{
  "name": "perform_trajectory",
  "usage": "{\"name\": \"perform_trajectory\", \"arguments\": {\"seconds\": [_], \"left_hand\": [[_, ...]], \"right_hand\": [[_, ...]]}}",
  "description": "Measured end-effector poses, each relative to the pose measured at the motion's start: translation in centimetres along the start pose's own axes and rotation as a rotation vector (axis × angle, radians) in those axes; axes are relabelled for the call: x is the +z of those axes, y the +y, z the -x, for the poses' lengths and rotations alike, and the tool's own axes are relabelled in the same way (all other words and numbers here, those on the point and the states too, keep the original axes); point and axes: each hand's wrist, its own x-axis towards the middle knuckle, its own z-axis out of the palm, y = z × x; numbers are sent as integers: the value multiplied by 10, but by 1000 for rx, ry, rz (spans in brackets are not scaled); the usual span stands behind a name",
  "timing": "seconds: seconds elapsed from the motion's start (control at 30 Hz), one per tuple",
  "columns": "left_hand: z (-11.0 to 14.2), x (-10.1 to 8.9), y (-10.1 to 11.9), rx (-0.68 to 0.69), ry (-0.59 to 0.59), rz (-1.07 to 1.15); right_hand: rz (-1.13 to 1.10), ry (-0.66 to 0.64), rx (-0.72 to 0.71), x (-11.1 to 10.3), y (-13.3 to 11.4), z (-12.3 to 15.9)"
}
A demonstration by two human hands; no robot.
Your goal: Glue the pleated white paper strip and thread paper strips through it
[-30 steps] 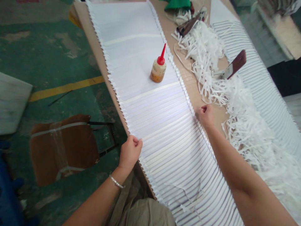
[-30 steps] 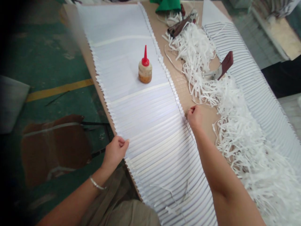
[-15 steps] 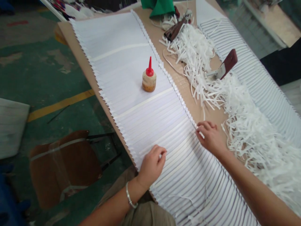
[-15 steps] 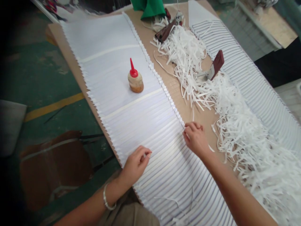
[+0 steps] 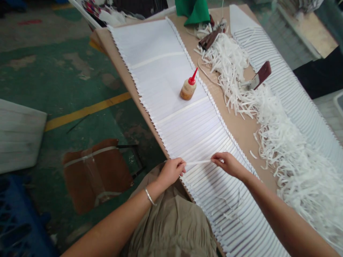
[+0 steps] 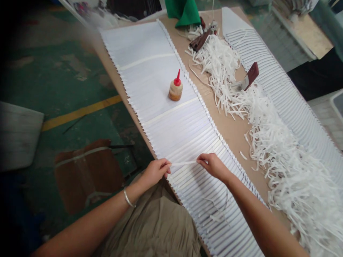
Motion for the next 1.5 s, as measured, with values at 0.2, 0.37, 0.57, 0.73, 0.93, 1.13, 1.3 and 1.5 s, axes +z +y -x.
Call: {"name": "perform_trajectory", "arguments": {"seconds": [0.2,0.37,0.57,0.73,0.93,1.13,1.3,1.5], "left_hand": [[-6,-11,-27,-123,290,69],[-21,1,-31,-155,402,129],[-27,8,-34,-153,478,130],[-27,11,-34,-146,514,130],[-29,13,-35,-155,529,97],[-31,15,-39,-154,527,70],[-32,15,-40,-156,536,-25],[-35,16,-41,-171,549,-111]], "right_hand": [[57,141,111,-59,46,-33],[10,246,194,-82,72,-68],[-97,355,201,-88,84,-98],[-115,398,201,-88,85,-110],[-140,453,181,-83,93,-118],[-136,477,203,-75,103,-129],[-109,512,216,-69,112,-137],[-45,533,231,-63,113,-140]]}}
